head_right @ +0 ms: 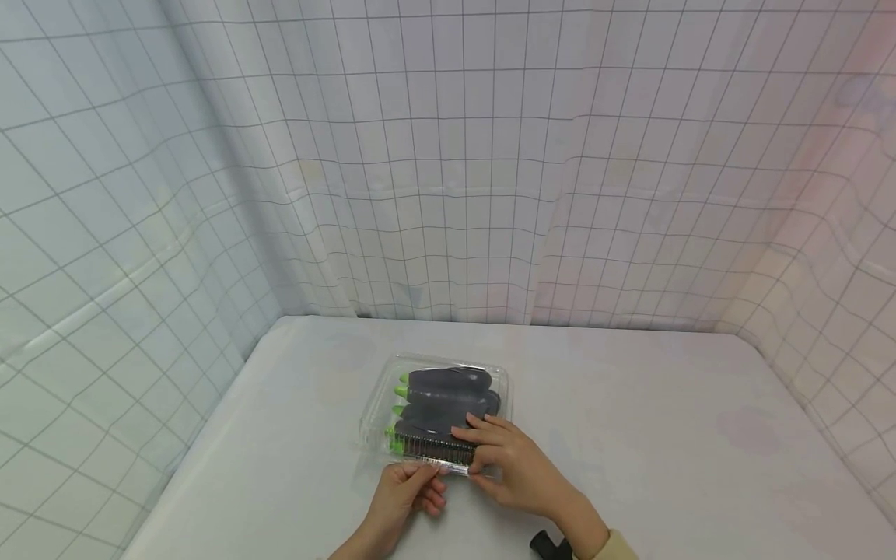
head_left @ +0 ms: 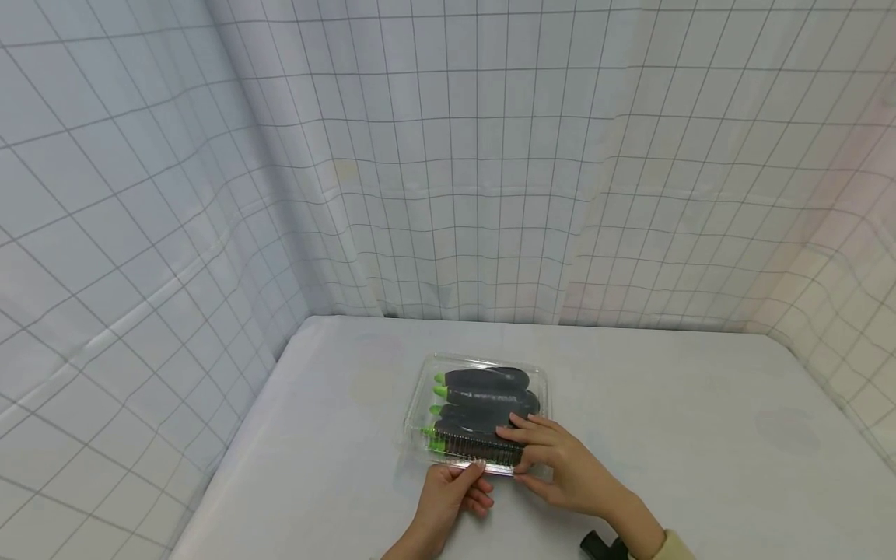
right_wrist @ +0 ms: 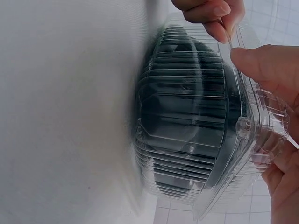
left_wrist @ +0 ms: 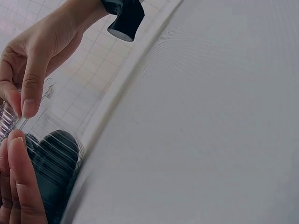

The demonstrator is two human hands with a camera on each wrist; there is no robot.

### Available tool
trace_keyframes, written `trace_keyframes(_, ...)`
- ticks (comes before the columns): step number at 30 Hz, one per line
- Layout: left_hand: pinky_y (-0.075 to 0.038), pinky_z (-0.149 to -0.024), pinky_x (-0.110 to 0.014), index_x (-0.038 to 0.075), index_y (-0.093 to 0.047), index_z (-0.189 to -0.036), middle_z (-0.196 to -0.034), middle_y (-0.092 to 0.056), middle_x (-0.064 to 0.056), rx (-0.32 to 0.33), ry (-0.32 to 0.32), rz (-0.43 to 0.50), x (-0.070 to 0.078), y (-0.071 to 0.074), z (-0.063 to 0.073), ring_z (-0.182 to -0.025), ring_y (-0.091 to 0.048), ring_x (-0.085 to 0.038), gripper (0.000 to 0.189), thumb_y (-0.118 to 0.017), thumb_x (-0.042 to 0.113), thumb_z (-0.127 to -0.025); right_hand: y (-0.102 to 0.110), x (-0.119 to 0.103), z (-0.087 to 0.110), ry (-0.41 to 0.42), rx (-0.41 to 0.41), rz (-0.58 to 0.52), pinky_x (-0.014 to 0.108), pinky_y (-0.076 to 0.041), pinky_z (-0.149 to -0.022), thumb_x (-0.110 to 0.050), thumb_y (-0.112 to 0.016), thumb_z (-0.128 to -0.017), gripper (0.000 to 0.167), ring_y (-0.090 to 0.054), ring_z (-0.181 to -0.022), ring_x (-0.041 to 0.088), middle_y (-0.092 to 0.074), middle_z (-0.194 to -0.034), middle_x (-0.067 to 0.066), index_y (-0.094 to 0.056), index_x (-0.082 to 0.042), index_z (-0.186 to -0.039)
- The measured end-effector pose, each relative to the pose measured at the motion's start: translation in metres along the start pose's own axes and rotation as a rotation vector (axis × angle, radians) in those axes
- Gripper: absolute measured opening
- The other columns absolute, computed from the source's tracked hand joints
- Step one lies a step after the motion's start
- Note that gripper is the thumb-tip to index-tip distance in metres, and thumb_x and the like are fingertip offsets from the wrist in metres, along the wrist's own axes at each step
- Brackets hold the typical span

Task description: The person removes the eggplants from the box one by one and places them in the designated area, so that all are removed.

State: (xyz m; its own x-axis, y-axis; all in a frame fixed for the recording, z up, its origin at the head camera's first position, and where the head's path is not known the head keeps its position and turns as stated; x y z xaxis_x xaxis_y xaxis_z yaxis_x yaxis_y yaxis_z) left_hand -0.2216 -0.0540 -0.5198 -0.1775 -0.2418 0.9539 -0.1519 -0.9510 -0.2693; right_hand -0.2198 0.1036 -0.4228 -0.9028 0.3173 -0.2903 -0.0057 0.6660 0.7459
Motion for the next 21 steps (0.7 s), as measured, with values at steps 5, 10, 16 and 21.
trace_keyframes(5, -0.054, -0.051, -0.024, -0.023, -0.061, -0.088, -0.068, -0.066, -0.008, -0.003, 0.003, -0.002, -0.0015, 0.0006, -0.0008, -0.053, -0.063, -0.012, 0.039, -0.058, 0.015, -0.095, 0.001, -0.0011, -0.0001, -0.003, 0.002, 0.004, 0.044, -0.031, -0.106, -0.007, -0.082, -0.07, 0.029, -0.045, -0.125, 0.033, -0.055, -0.132, 0.005, -0.059, -0.022, -0.075)
trace_keyframes(10, -0.054, -0.051, -0.024, -0.024, -0.06, -0.087, -0.067, -0.066, -0.006, -0.014, 0.001, -0.009, -0.0008, 0.0008, -0.0011, -0.053, -0.064, -0.011, 0.039, -0.059, 0.015, -0.094, 0.0015, -0.0004, 0.0009, -0.015, 0.015, 0.0, 0.043, -0.031, -0.106, -0.009, -0.082, -0.073, 0.027, -0.045, -0.126, 0.033, -0.055, -0.131, 0.008, -0.057, -0.02, -0.073)
trace_keyframes(16, -0.053, -0.051, -0.024, -0.023, -0.061, -0.086, -0.067, -0.066, -0.007, -0.009, -0.005, -0.003, 0.0006, 0.0006, 0.0001, -0.053, -0.063, -0.012, 0.04, -0.059, 0.016, -0.094, 0.0032, 0.0007, 0.0014, -0.019, 0.022, -0.007, 0.042, -0.024, -0.11, -0.012, -0.081, -0.075, 0.026, -0.045, -0.125, 0.034, -0.055, -0.131, 0.01, -0.057, -0.02, -0.072)
trace_keyframes(21, -0.053, -0.051, -0.024, -0.019, -0.063, -0.084, -0.067, -0.066, -0.007, -0.004, 0.013, -0.009, 0.0008, 0.0003, 0.0006, -0.053, -0.064, -0.012, 0.039, -0.061, 0.018, -0.093, 0.0068, 0.0004, 0.0009, -0.012, 0.007, 0.002, 0.049, -0.021, -0.109, -0.011, -0.084, -0.071, 0.028, -0.045, -0.125, 0.035, -0.055, -0.132, 0.009, -0.059, -0.023, -0.074)
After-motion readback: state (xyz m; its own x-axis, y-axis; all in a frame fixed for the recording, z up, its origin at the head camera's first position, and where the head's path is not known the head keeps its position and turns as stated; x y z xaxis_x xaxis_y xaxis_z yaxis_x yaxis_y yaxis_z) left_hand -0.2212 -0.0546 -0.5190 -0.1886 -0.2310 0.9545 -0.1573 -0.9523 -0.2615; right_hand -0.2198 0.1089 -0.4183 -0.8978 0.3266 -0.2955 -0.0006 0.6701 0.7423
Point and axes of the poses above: each hand's wrist, its own z-axis away from the middle knuckle, its own y-axis out of the back of the hand, x = y × z, the point moved 7 cm from there along -z, towards the middle knuckle
